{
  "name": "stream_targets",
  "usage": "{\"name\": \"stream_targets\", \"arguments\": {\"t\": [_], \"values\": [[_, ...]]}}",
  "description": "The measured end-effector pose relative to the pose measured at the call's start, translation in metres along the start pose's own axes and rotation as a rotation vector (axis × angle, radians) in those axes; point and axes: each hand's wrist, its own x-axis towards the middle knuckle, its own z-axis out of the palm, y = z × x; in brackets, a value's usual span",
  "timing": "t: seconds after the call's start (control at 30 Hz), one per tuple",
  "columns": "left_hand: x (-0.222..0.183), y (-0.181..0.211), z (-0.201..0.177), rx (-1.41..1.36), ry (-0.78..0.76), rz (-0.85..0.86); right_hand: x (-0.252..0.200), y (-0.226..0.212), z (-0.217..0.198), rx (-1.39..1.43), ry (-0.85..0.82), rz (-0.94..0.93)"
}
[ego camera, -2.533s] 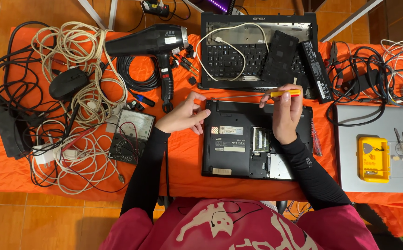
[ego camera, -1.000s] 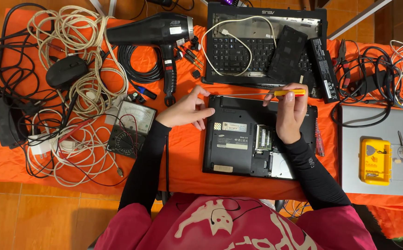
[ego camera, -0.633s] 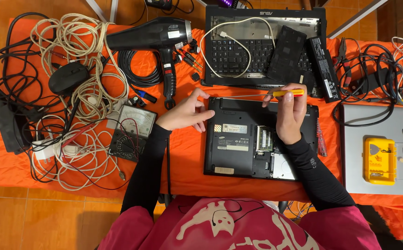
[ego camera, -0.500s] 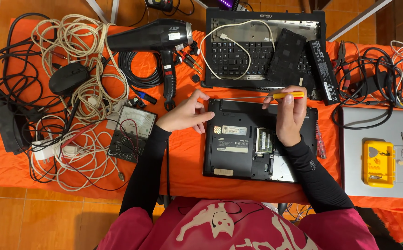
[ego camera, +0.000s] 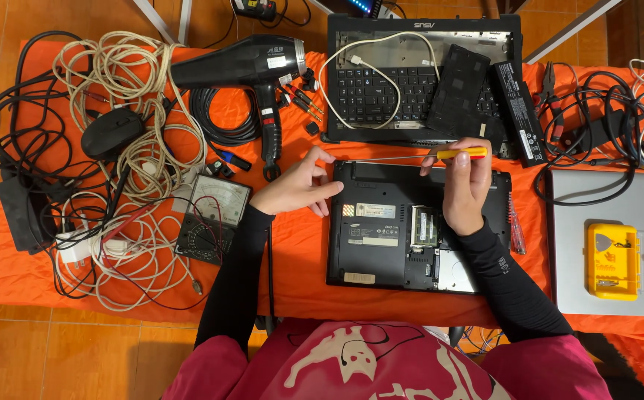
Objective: The person is disassembling a laptop by removing screws from the bottom case using a screwdriver.
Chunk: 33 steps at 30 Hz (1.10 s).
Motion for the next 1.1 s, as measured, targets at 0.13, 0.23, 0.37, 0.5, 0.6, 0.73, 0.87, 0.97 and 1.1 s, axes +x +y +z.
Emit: {"name": "stream_targets", "arguments": {"t": [0.13, 0.23, 0.37, 0.5, 0.6, 0.73, 0.87, 0.97, 1.1], "values": [[-0.0005, 0.0, -0.0003, 0.002, -0.002, 0.002, -0.0002, -0.0005, 0.0002, 0.0, -0.006, -0.006], [-0.0008, 0.0014, 0.0005, 0.02, 0.011, -0.008, 0.0003, -0.0016, -0.0004, -0.002, -0.006, -0.002], [-0.0007, -0.0013, 0.0, -0.013, 0.001, 0.01, -0.0003, -0.001, -0.0004, 0.006, -0.012, 0.002], [-0.0006, -0.0008, 0.0001, -0.017, -0.002, 0.006, -0.0004, -0.0011, -0.0001, 0.01, -0.011, 0.001], [-0.0002, -0.0013, 0.0, -0.002, 0.002, 0.006, -0.0006, -0.0014, -0.0004, 0.003, -0.011, 0.0], [0.0002, -0.003, -0.0001, -0.003, 0.002, 0.026, -0.0004, -0.002, -0.0003, -0.006, -0.016, -0.005], [0.0002, -0.0035, -0.0003, -0.002, -0.002, 0.032, -0.0006, 0.0, -0.0011, -0.013, -0.01, -0.005], [0.0011, -0.0047, -0.0002, 0.007, 0.007, 0.024, -0.0003, -0.0003, -0.0004, 0.007, -0.013, -0.002], [0.0011, -0.004, -0.0006, 0.022, 0.002, 0.031, -0.0014, 0.0005, -0.0013, 0.007, -0.005, -0.002]]}}
